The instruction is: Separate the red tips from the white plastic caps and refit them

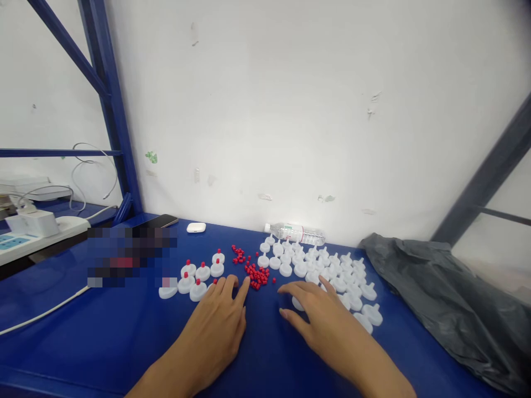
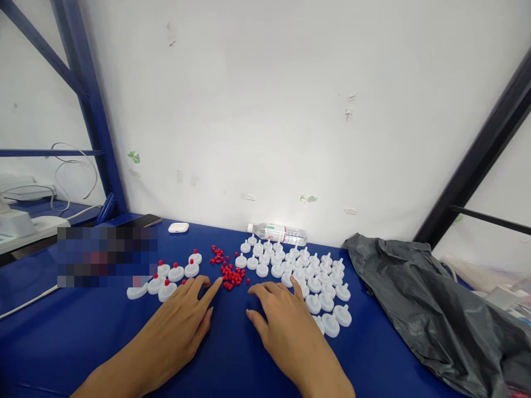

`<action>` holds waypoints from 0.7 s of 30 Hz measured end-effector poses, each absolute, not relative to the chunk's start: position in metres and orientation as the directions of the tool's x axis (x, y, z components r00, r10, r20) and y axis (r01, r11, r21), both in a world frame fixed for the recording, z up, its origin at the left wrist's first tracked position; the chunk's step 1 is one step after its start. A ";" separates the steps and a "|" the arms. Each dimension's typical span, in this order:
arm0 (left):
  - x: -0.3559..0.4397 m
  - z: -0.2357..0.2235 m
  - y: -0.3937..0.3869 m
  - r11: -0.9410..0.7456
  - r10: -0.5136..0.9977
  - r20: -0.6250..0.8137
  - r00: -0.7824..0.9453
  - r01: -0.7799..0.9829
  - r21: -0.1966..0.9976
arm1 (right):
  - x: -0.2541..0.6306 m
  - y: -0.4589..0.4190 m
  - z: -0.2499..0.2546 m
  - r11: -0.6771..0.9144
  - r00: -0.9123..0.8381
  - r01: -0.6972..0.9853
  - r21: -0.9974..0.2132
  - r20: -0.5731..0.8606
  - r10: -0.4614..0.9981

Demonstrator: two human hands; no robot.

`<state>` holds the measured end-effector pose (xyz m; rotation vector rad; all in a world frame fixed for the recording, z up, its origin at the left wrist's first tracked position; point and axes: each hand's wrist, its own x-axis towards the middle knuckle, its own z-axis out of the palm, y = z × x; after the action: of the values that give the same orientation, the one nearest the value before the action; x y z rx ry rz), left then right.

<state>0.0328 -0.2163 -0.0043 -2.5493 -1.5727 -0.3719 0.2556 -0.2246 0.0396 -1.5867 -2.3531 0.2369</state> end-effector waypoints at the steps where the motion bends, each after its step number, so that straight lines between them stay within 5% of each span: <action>1: 0.032 -0.003 -0.216 -0.452 0.861 0.270 0.431 0.892 0.017 | 0.255 -0.224 0.040 0.378 -0.345 0.879 -0.291 0.159 0.925; 14: 0.031 -0.003 -0.213 -0.494 0.835 0.331 0.440 0.864 0.098 | 0.258 -0.223 0.037 0.314 -0.291 0.926 -0.210 0.137 0.947; 21: 0.031 -0.001 -0.203 -0.440 0.888 0.193 0.417 0.893 0.097 | 0.260 -0.222 0.036 0.349 -0.336 0.900 -0.262 0.096 0.937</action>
<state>0.0314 -0.2031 -0.0014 -2.6269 -1.6509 -0.3370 0.2600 -0.2223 0.0358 -1.6542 -2.3826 0.2379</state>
